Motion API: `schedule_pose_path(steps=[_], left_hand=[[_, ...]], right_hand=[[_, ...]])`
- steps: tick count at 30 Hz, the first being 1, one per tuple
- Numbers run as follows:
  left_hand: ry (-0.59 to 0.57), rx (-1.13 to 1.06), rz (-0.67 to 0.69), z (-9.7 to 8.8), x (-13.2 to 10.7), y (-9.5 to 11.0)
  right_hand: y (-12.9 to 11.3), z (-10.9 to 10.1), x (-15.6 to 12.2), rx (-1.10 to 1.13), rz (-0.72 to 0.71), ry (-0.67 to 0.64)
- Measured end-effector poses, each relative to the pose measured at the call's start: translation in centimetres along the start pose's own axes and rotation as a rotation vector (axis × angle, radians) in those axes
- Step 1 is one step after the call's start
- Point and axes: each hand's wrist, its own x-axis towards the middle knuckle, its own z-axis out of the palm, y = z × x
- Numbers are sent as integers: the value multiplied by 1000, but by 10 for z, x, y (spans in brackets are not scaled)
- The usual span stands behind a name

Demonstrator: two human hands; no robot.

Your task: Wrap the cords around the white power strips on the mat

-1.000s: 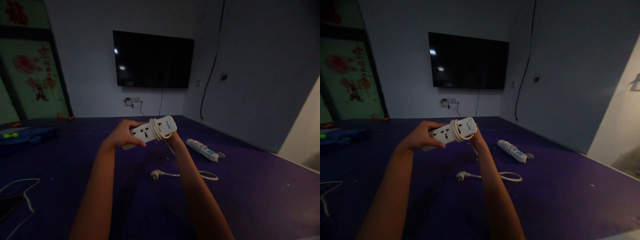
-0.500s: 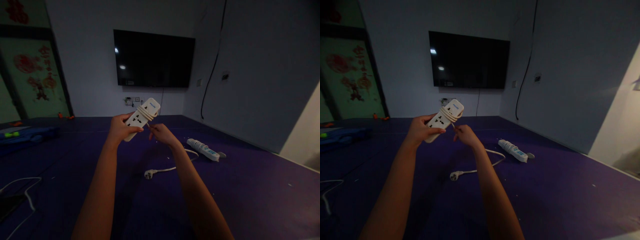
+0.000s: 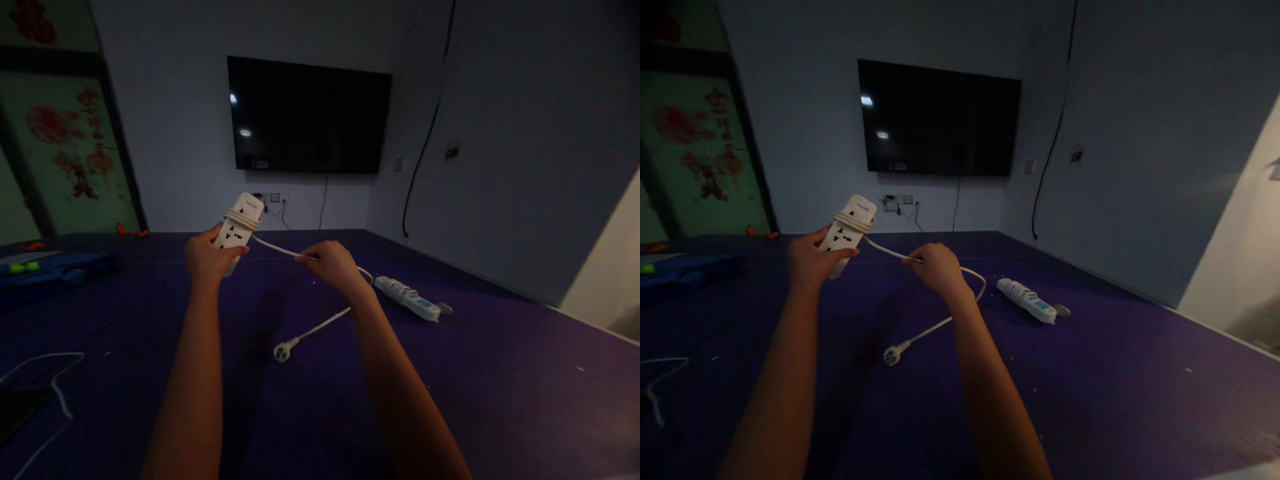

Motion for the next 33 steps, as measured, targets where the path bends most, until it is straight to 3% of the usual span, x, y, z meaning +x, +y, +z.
schedule_pose_path(steps=[7, 13, 17, 19, 23, 28, 33], left_hand=[[-88, 228, -40, -4, -4, 10], [-303, 325, 221, 3, -14, 24], [-568, 374, 357, 5, -27, 46], [-692, 404, 396, 2, -37, 61], [-776, 404, 474, -8, -52, 81], [-850, 292, 554, -21, -56, 85], [-896, 201, 637, -30, -56, 89]], right_hand=[[-14, -13, -2, -159, -97, 194], [-8, -23, -8, -129, -193, 353], [-1, -29, -11, -67, -219, 426], [5, -31, -11, -17, -231, 449], [17, -31, -10, 118, -239, 494], [33, -27, -7, 396, -163, 516], [43, -16, -2, 689, -94, 431]])
